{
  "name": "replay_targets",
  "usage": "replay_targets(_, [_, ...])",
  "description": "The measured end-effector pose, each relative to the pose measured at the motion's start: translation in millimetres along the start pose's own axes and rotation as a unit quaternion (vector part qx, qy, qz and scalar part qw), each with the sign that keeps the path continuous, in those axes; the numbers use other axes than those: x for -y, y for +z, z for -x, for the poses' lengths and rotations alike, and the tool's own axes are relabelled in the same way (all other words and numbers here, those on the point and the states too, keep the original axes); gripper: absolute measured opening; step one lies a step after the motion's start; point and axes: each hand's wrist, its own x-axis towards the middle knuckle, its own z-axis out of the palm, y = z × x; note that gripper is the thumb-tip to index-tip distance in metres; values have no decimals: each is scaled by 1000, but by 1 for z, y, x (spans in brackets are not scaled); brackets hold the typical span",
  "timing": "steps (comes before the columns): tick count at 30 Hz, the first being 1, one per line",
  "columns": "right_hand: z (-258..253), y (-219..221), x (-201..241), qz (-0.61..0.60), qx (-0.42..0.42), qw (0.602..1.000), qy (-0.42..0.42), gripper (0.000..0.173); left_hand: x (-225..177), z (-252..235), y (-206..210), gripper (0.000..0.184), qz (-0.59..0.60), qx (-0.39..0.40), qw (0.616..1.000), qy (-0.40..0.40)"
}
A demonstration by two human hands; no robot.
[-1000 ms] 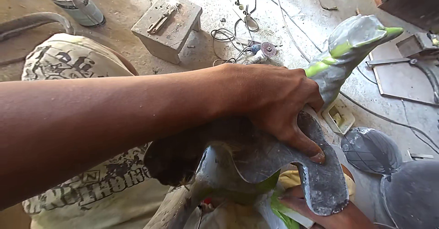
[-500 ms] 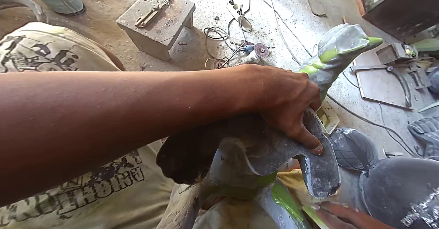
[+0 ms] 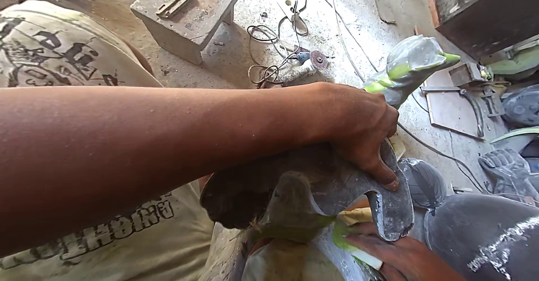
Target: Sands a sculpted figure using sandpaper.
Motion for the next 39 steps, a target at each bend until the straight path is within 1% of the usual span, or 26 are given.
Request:
replay_targets(3, [15,-13,22,10,24,999,33,43,3,-2,0,63,-2,-1,1000,5])
replay_targets(6, [31,-24,31,12,45,998,35,42,3,-5,0,66,-5,2,1000,5])
replay_targets(9, [38,-29,36,24,32,999,32,39,3,-10,0,68,-7,3,1000,11])
replay_targets(11, [31,-26,43,39,11,998,38,41,2,-14,1,69,-11,4,1000,11])
replay_targets(15, [9,-13,52,99,3,992,74,46,-3,-19,2,68,-9,8,1000,-1])
replay_targets(18, [-2,-16,58,121,45,985,113,50,-6,-21,1,69,1,18,1000,-11])
replay_targets(20, [-2,-21,59,144,74,979,124,52,-5,-21,1,70,4,19,1000,-13])
replay_targets(22, [2,-27,58,174,96,972,123,51,-4,-21,0,70,8,20,1000,-11])
replay_targets(25, [14,-34,54,214,90,967,106,43,-5,-20,-1,70,11,20,1000,-10])
replay_targets(28, [25,-38,59,257,102,954,116,37,-7,-19,-2,70,22,28,999,-16])
replay_targets(30, [29,-40,64,276,103,948,117,39,-7,-19,-1,69,21,22,999,-19])
replay_targets(32, [24,-40,75,270,59,953,121,46,-7,-19,1,67,19,15,1000,-20])
replay_targets(34, [15,-35,79,244,40,963,109,52,-10,-19,1,68,21,18,999,-22])
replay_targets(37, [-3,-22,70,222,66,969,83,53,-13,-20,2,67,10,15,1000,-18])
replay_targets(39, [-14,-14,67,233,77,966,84,53,-15,-20,2,67,11,20,1000,-18])
